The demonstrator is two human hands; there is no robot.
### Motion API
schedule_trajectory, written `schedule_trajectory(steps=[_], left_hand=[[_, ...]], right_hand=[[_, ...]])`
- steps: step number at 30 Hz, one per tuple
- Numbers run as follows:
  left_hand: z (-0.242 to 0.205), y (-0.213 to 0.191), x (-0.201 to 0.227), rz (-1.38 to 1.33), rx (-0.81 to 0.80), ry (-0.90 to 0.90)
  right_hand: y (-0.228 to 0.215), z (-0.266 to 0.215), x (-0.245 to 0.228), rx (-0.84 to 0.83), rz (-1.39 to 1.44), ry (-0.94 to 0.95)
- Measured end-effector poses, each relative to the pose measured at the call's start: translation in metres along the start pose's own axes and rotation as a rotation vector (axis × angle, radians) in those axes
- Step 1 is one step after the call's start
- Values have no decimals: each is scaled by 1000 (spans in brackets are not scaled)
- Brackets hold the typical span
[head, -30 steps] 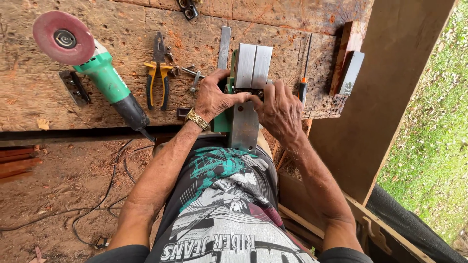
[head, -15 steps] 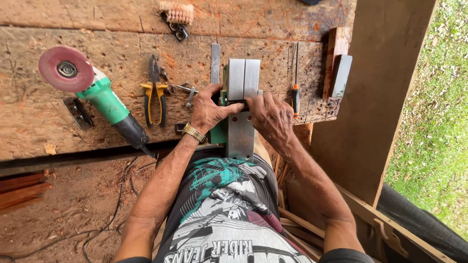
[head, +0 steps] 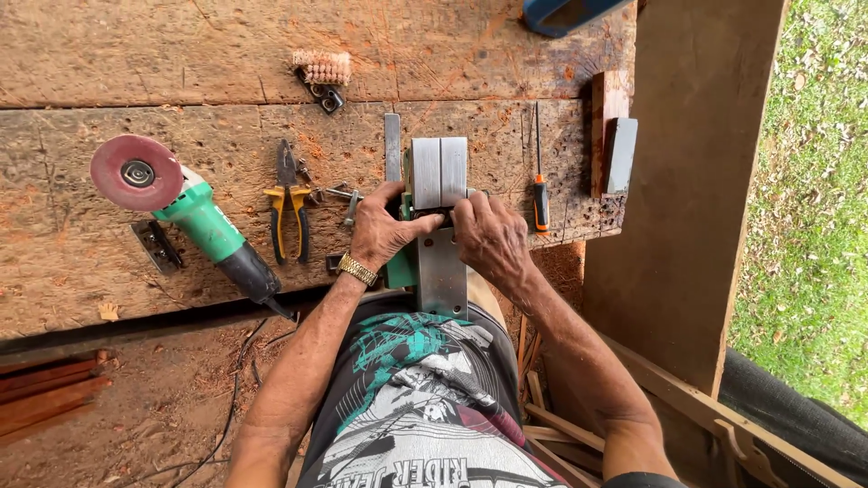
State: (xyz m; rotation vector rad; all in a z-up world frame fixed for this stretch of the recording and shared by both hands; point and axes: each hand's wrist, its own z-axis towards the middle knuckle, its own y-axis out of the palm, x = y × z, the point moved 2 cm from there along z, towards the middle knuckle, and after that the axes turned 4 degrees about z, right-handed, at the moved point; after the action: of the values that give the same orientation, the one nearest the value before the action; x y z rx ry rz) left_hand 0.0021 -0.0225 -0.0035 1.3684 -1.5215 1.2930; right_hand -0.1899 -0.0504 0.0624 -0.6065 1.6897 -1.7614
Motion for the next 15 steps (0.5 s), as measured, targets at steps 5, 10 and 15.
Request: schedule_trajectory(steps=[5, 10, 15], left_hand=[[1, 1, -8, -26, -2, -10], [0, 0, 0, 8, -32, -21], [0, -2, 2, -4, -21, -19]], right_hand=[[-8, 8, -3, -113, 38, 148], [-5, 7, -2, -54, -11, 49], [-8, 7, -3, 14, 49, 15]])
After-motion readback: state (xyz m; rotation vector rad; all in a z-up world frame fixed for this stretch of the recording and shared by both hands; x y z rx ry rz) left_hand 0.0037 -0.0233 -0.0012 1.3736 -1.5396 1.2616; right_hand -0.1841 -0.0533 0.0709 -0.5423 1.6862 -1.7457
